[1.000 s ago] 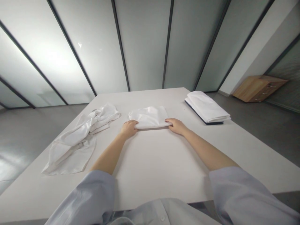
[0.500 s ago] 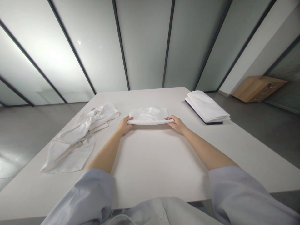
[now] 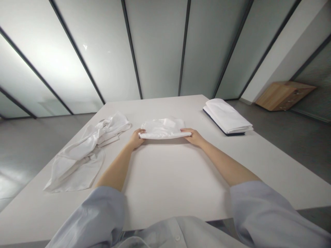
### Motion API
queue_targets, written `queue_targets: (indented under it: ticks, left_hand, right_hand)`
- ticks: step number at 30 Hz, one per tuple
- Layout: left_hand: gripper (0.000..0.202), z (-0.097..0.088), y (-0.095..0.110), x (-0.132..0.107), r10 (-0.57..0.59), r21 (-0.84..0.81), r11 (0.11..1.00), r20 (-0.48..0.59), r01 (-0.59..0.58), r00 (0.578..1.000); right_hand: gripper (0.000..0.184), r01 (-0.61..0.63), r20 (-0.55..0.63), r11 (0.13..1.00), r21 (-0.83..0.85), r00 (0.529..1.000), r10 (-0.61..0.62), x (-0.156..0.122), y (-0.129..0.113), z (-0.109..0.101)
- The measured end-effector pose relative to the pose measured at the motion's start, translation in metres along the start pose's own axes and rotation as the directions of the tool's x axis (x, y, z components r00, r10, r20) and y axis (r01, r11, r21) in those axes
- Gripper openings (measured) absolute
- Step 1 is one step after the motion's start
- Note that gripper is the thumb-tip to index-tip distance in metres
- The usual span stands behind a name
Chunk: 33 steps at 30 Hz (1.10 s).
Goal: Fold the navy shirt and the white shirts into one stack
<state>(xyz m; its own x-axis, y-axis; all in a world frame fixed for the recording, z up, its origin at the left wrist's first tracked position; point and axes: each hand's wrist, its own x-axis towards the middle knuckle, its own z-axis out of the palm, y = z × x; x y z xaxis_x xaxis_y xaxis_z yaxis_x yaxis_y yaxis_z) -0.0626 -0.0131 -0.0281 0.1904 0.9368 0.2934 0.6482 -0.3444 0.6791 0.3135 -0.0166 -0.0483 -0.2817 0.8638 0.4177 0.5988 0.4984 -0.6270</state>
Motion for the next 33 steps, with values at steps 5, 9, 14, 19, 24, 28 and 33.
queue_targets:
  ticks: [5,9,14,19,24,28,33]
  left_hand:
    - [0.048,0.003,0.001,0.002,-0.076,-0.208,0.975,-0.004,0.073,0.997]
    - [0.052,0.002,0.000,-0.004,-0.008,-0.236,0.971,0.117,0.035,0.993]
    - [0.047,0.000,-0.005,-0.004,0.088,-0.102,0.992,0.146,-0.073,0.985]
    - [0.038,-0.004,-0.013,0.001,-0.003,0.005,1.000,0.136,0.003,0.991]
    - [0.039,-0.009,-0.014,-0.001,-0.054,-0.017,0.998,0.131,0.057,0.990]
    - [0.035,-0.008,-0.012,-0.002,-0.080,-0.047,0.995,0.115,0.086,0.990]
    - [0.043,-0.003,-0.009,0.000,-0.156,-0.061,0.986,0.023,0.157,0.988]
  right_hand:
    - [0.047,-0.005,0.022,0.994,0.110,1.000,0.002,-0.003,-0.005,0.000]
    - [0.050,0.077,0.124,0.986,0.149,0.988,-0.095,-0.007,-0.005,0.002]
    - [0.043,0.116,0.119,0.988,0.102,0.985,-0.128,-0.001,-0.003,0.002]
    - [0.026,0.037,0.135,0.998,0.055,0.990,-0.044,0.002,-0.006,-0.002]
    - [0.030,-0.055,0.133,0.997,0.049,0.990,0.048,-0.002,-0.012,-0.007]
    - [0.030,-0.090,0.151,0.995,0.045,0.985,0.083,-0.004,-0.017,-0.011]
    - [0.029,-0.161,0.121,0.987,0.028,0.980,0.157,0.002,-0.014,-0.008]
